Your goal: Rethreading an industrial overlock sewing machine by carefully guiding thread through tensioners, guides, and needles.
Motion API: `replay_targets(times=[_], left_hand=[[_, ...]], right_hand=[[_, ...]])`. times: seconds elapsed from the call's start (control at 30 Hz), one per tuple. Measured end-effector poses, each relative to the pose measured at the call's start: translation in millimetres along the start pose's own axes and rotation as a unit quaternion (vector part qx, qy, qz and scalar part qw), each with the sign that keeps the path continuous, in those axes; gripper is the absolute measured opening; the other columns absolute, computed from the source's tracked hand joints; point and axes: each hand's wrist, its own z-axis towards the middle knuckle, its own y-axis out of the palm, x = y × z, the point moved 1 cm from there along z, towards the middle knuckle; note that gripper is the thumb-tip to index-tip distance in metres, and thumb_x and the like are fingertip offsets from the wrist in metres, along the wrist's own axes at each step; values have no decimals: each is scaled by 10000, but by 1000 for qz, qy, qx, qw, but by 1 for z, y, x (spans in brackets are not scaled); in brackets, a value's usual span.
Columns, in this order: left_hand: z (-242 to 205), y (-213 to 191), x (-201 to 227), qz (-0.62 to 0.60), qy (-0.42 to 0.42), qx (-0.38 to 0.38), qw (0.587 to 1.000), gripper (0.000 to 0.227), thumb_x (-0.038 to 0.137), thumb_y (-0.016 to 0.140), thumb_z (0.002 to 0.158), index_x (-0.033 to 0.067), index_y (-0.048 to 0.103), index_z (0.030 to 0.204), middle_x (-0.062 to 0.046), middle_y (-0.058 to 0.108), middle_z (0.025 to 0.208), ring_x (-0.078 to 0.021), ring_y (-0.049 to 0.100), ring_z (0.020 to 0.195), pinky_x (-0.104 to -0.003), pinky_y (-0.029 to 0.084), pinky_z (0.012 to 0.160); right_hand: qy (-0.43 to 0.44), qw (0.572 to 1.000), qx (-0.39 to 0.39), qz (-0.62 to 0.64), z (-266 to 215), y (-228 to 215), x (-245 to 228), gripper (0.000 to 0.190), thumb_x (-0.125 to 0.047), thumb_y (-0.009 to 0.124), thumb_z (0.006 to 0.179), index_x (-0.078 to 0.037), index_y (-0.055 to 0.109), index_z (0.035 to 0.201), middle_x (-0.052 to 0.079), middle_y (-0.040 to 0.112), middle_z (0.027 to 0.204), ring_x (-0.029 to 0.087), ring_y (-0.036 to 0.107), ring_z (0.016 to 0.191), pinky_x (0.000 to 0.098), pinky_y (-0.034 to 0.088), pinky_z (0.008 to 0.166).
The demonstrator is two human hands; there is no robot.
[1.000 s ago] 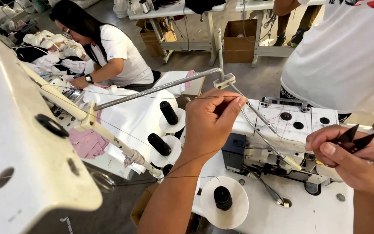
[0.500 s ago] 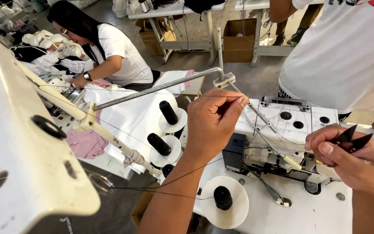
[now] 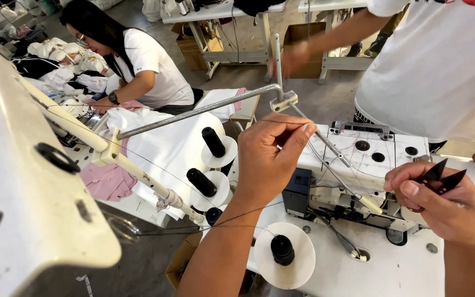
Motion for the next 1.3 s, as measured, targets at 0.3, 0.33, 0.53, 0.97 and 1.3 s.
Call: replay_targets(times=[0.3,0.33,0.53,0.97,1.3], left_hand=[[-1,4,-4,10,0,1,1000,134,164,686,957,84,766,884,-6,757,865,-92,634,741,-214,513,618],[-2,4,-4,9,-1,0,1000,134,164,686,957,84,766,884,-6,757,865,-92,634,741,-214,513,618],[-2,3,-7,6,-1,-8,1000,131,171,686,960,84,770,910,-24,745,854,-101,631,744,-214,504,612],[3,3,-12,23,86,-4,996,72,25,769,907,-3,797,968,-116,717,807,-118,631,655,-249,536,512],[-13,3,-25,102,34,5,994,164,34,694,945,-15,754,1089,-118,686,1019,-179,691,876,-236,578,735]], right_hand=[[11,1000,8,16,-3,0,3,182,-51,592,981,65,731,1002,203,687,865,142,371,535,304,330,555],[11,1000,8,16,-3,0,2,182,-51,592,981,65,731,1002,203,687,865,142,371,535,304,330,555],[18,999,23,-22,14,14,-16,201,-75,613,967,84,732,1000,95,628,726,132,365,552,287,286,511],[-73,996,35,-34,97,104,-45,141,-29,801,857,-29,804,998,102,705,759,98,554,597,228,467,529],[-11,997,-63,-40,108,108,-57,134,-187,744,911,-109,788,1010,-31,643,813,62,446,570,230,381,538]])
